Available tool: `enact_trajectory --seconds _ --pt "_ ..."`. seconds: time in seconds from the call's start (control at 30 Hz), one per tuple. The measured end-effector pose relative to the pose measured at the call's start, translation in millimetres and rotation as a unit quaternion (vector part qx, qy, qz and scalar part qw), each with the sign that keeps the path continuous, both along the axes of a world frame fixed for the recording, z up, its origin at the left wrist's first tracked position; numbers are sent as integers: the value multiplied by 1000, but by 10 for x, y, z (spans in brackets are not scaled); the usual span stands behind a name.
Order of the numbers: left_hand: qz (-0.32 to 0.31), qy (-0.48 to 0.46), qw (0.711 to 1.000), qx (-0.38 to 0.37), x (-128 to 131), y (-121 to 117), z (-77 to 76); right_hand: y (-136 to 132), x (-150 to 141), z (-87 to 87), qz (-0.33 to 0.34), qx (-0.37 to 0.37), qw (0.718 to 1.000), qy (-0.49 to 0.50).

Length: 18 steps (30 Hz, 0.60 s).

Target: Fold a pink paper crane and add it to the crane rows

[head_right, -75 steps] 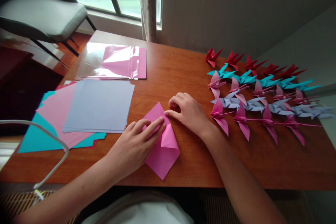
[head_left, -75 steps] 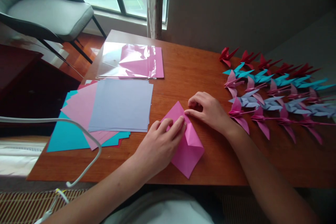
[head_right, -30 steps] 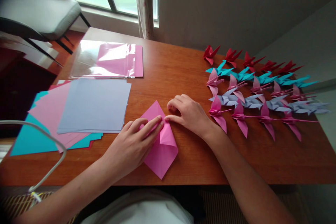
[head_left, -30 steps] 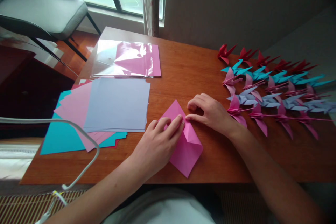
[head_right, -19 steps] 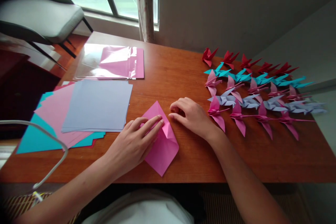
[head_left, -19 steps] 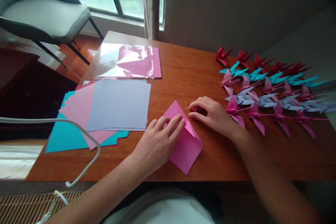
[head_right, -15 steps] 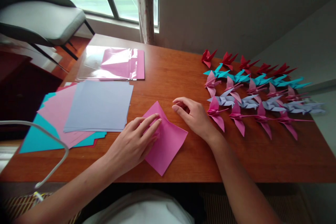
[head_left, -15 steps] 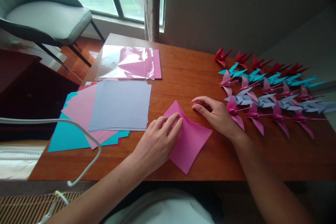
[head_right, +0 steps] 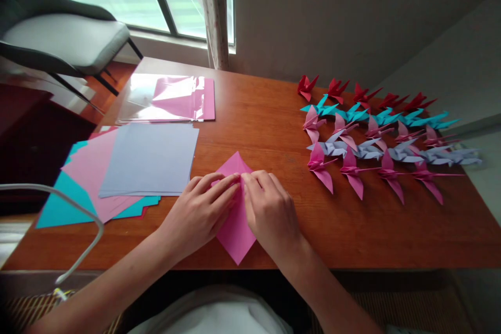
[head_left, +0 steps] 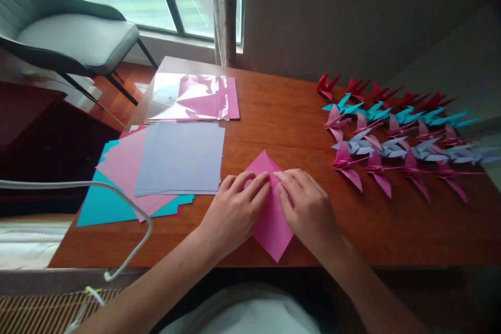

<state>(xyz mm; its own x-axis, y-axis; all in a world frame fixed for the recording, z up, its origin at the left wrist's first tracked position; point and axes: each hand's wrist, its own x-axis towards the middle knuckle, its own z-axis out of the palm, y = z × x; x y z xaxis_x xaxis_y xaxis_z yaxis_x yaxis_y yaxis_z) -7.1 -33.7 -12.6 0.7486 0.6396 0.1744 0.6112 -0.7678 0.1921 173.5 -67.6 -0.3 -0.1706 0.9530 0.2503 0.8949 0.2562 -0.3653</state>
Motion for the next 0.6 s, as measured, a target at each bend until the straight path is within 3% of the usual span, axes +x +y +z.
enact_trajectory --seconds 0.13,0.3,0.43,0.53,0.6 --pt "30 -21 999 -16 -8 27 35 53 117 -31 -24 -31 998 -44" --pt "117 -50 992 -21 -44 109 91 26 158 -44 -32 -19 997 -65" --pt "171 -121 976 -52 -37 134 81 -3 153 -85 -37 -32 997 -67" --pt "206 -240 939 -133 19 113 88 -9 140 -97 -40 -41 995 -76" --pt "225 -354 878 -231 79 89 122 -6 132 -98 -41 -43 995 -78"
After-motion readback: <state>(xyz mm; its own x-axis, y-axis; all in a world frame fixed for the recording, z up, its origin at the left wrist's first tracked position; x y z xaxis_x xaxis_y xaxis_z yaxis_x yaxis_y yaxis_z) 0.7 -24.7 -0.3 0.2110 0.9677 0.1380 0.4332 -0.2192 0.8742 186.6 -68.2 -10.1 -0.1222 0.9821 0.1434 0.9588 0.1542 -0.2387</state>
